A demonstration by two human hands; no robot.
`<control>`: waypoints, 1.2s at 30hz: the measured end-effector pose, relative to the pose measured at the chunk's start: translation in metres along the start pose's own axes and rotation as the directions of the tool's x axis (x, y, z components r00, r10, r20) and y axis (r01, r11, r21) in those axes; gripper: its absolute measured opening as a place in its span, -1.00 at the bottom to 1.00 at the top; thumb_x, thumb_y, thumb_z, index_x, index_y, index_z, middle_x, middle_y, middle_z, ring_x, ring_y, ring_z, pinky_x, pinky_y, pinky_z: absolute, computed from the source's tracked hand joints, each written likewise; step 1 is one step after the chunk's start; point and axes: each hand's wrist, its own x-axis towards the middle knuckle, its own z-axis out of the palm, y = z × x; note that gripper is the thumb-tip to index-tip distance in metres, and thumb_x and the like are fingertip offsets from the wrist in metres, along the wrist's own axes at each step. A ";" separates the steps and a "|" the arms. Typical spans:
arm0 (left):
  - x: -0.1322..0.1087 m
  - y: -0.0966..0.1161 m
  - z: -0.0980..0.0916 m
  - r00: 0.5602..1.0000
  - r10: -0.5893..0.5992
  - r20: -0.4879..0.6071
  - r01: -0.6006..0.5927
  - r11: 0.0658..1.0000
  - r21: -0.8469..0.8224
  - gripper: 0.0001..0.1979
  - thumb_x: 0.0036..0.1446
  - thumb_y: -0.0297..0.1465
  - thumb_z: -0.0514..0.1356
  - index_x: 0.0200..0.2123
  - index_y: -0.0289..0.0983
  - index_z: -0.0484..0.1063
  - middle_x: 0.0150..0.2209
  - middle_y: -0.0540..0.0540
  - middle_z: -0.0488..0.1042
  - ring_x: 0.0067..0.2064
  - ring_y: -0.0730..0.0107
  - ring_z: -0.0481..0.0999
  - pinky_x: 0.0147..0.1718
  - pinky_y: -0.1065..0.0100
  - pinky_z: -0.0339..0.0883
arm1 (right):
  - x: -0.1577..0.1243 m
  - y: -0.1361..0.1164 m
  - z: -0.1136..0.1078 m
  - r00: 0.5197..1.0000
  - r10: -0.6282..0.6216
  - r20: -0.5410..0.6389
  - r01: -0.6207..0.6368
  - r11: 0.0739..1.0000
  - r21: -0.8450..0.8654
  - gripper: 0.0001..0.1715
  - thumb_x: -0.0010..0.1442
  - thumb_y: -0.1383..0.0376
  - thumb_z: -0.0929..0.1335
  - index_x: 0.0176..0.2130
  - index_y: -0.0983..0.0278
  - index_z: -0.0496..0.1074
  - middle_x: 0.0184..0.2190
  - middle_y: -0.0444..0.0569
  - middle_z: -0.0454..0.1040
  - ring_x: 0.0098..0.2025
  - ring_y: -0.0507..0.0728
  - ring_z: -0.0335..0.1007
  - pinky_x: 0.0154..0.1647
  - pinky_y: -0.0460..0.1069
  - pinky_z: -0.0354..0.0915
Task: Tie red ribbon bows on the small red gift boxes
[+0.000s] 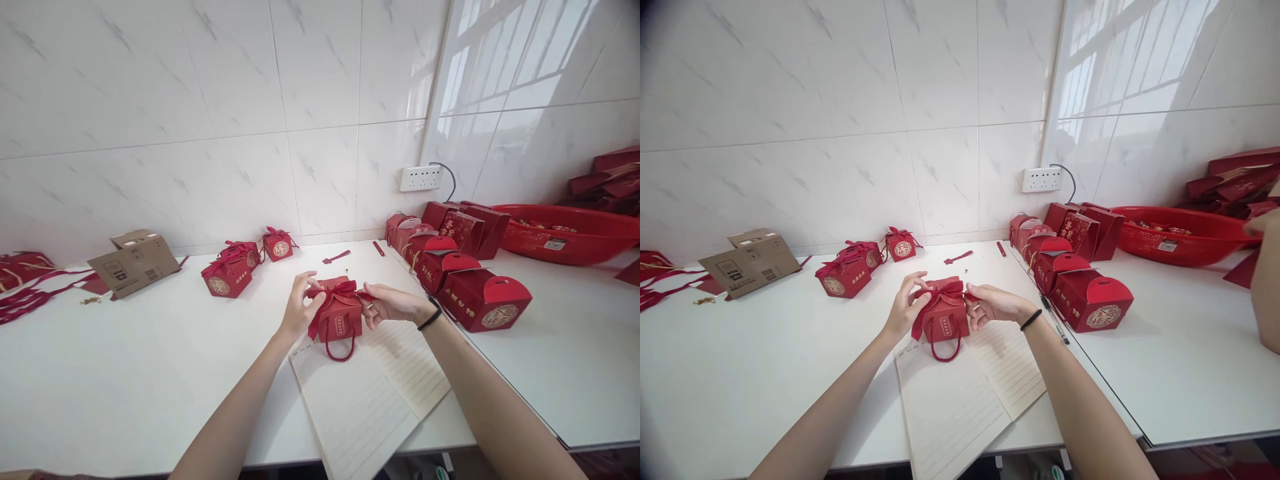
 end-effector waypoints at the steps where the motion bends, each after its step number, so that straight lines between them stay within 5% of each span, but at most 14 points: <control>1: -0.001 0.000 0.002 0.999 -0.026 0.044 0.027 1.000 -0.016 -0.91 0.01 -0.37 0.12 -0.38 -0.24 0.26 0.03 -0.18 0.25 0.13 0.18 0.21 -0.01 0.22 0.19 | 0.001 0.001 0.001 1.000 0.000 -0.003 0.000 1.000 0.012 -0.37 -0.01 -0.20 0.32 -0.48 0.33 0.28 -0.58 -0.15 0.30 -0.53 0.05 0.37 -0.44 -0.03 0.26; 12: -0.003 0.004 0.003 0.989 -0.076 0.123 0.076 0.997 0.008 -0.82 0.00 -0.37 0.14 -0.27 -0.26 0.30 0.00 -0.19 0.29 0.11 0.19 0.27 0.07 0.20 0.13 | 0.006 0.002 0.003 0.988 -0.001 -0.154 0.011 0.998 0.067 -0.54 0.01 -0.02 0.40 -0.50 0.34 0.35 -0.63 -0.14 0.36 -0.57 0.02 0.34 -0.39 -0.03 0.31; 16: -0.002 0.004 0.004 0.990 -0.032 0.139 0.022 0.997 0.070 -0.79 0.00 -0.41 0.13 -0.23 -0.24 0.37 -0.05 -0.16 0.30 0.09 0.22 0.26 0.11 0.18 0.09 | 0.002 0.001 0.001 0.994 -0.021 -0.106 0.019 1.000 -0.022 -0.66 -0.01 0.14 0.45 -0.52 0.36 0.37 -0.60 -0.13 0.39 -0.55 -0.01 0.34 -0.42 -0.08 0.28; 20: -0.002 0.004 0.005 0.991 -0.015 0.133 0.001 0.994 0.108 -0.79 -0.01 -0.43 0.15 -0.24 -0.22 0.42 -0.09 -0.15 0.32 0.08 0.21 0.26 0.12 0.16 0.09 | -0.004 -0.004 0.000 0.998 0.039 -0.053 -0.045 0.991 -0.122 -0.59 -0.02 0.09 0.44 -0.57 0.39 0.40 -0.63 -0.02 0.45 -0.58 0.03 0.39 -0.54 -0.11 0.24; 26: 0.000 0.013 0.001 0.979 -0.182 0.096 0.182 0.983 0.001 -0.87 -0.02 -0.36 0.17 -0.39 -0.23 0.49 -0.09 -0.15 0.36 0.03 0.18 0.31 0.06 0.17 0.12 | -0.009 -0.012 0.007 0.994 0.109 0.025 -0.102 0.977 -0.185 -0.57 0.02 0.06 0.41 -0.51 0.41 0.49 -0.58 0.06 0.51 -0.57 0.04 0.42 -0.66 -0.16 0.20; 33: -0.001 0.025 0.000 0.976 -0.203 0.074 0.198 0.978 0.069 -0.95 -0.10 -0.37 0.23 -0.49 -0.23 0.46 -0.21 -0.09 0.38 -0.08 0.22 0.35 -0.02 0.21 0.17 | -0.008 -0.012 0.014 0.996 0.034 0.088 -0.011 0.968 -0.249 -0.58 0.07 0.07 0.39 -0.39 0.42 0.55 -0.41 0.10 0.55 -0.38 0.09 0.48 -0.24 -0.02 0.37; 36: -0.002 0.022 0.005 0.980 -0.185 0.073 0.181 0.982 0.059 -0.98 -0.08 -0.42 0.22 -0.49 -0.23 0.43 -0.19 -0.09 0.37 -0.07 0.25 0.36 0.01 0.21 0.16 | -0.007 -0.010 0.014 0.995 0.046 0.091 -0.021 0.966 -0.259 -0.59 0.06 0.08 0.39 -0.35 0.41 0.55 -0.42 0.08 0.55 -0.40 0.08 0.47 -0.29 -0.03 0.36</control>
